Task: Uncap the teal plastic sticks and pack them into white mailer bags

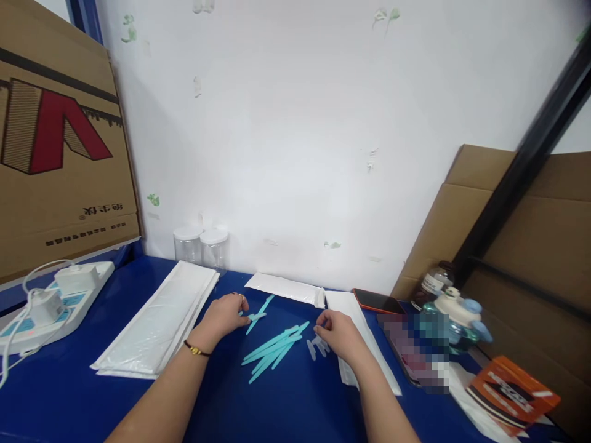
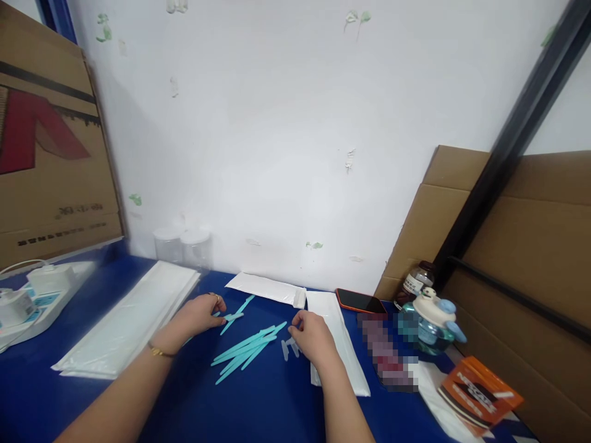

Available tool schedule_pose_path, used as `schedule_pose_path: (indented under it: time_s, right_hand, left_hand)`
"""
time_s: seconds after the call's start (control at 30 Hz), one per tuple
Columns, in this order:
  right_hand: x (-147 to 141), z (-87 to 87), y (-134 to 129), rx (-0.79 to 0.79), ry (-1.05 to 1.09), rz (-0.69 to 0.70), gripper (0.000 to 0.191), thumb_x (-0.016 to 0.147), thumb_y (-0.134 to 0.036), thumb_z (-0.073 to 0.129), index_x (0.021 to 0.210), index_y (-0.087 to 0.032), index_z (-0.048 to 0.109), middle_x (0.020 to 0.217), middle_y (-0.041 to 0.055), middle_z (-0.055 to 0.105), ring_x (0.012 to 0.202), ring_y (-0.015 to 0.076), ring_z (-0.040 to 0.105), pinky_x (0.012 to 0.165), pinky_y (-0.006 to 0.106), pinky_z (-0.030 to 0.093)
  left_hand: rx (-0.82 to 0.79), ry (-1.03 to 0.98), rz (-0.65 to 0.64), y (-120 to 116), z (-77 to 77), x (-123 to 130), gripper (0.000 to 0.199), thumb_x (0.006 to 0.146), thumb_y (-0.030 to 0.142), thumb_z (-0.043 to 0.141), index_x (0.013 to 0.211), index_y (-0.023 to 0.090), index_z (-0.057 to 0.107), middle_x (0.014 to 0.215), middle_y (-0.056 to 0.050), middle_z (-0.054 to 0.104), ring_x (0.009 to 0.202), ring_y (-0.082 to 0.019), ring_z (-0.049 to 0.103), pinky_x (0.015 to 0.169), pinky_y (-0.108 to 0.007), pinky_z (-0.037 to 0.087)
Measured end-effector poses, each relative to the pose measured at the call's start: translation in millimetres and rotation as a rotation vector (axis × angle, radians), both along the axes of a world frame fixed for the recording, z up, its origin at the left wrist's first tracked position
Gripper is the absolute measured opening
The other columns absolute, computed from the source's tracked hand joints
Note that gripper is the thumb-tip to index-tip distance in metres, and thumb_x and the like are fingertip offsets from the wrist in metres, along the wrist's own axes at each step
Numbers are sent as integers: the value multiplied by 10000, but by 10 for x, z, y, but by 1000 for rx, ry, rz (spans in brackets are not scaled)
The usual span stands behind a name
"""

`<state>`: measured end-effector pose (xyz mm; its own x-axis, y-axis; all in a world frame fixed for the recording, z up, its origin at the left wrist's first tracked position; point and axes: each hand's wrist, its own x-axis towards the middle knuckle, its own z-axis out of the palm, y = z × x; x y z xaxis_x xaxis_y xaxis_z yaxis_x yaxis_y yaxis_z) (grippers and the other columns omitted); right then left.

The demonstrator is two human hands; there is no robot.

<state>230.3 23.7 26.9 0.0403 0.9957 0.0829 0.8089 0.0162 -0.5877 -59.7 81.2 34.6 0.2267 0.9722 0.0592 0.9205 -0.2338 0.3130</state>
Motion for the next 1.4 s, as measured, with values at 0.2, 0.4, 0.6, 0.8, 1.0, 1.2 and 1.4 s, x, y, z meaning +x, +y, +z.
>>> schedule_pose_path:
  time_s: [0.2, 0.4, 0.6, 0.8, 1.0, 1.2, 1.4]
  right_hand:
    - [-43, 44, -16, 70, -12, -7, 89, 714, -266, 573, 701, -206, 636, 599, -4, 596, 564, 126, 529, 502, 216, 304]
    - [-160, 64, -34, 150, 292, 26, 130, 718, -303, 587, 744, -191, 648, 543, -25, 521, 504, 106, 472, 485, 215, 322]
    - [-585, 8, -54, 60, 1067, 126, 349, 695, -436, 650, 905, -159, 627, 621, -13, 564, 408, 58, 402, 383, 188, 263]
    - [-356, 58, -30, 143, 1070, -1, 303, 692, -439, 642, 789, -153, 631, 575, -26, 531, 404, 54, 365, 379, 186, 233]
    - [116, 45, -47, -118, 337, 117, 68, 634, -221, 624, 637, -153, 620, 519, -28, 546, 452, 89, 487, 440, 192, 353]
    - [20, -131, 2, -183, 97, 44, 209, 522, -128, 690, 688, -177, 573, 524, -56, 557, 430, 79, 491, 415, 174, 309]
    - [-14, 23, -29, 13, 59, 15, 105, 670, -281, 621, 648, -185, 584, 591, -5, 612, 557, 122, 551, 493, 200, 347]
  left_hand:
    - [-38, 77, -47, -44, -24, 64, 90, 680, 247, 566, 725, 222, 641, 798, -14, 652, 735, -167, 586, 587, -232, 350]
    - [15, -138, -60, -69, 97, 146, 181, 763, 277, 476, 720, 188, 628, 709, -23, 627, 652, -154, 557, 582, -233, 349]
    - [-175, -640, -324, -347, 151, 548, 349, 750, 481, 528, 795, 147, 622, 636, 14, 566, 576, -111, 465, 542, -208, 347]
    - [-232, -671, -316, -351, 60, 600, 356, 738, 483, 541, 781, 137, 614, 625, 14, 552, 561, -106, 448, 526, -210, 337]
    - [-106, -430, -200, -205, -148, 576, 281, 749, 412, 523, 836, 171, 639, 724, -14, 635, 662, -151, 559, 585, -235, 379]
    - [-5, -226, -227, -169, -168, 617, 234, 702, 370, 603, 867, 210, 647, 794, -12, 647, 739, -165, 582, 625, -235, 379]
    - [-47, -175, -154, -94, 119, 34, 226, 648, 348, 628, 831, 216, 638, 789, 11, 620, 702, -145, 573, 576, -216, 373]
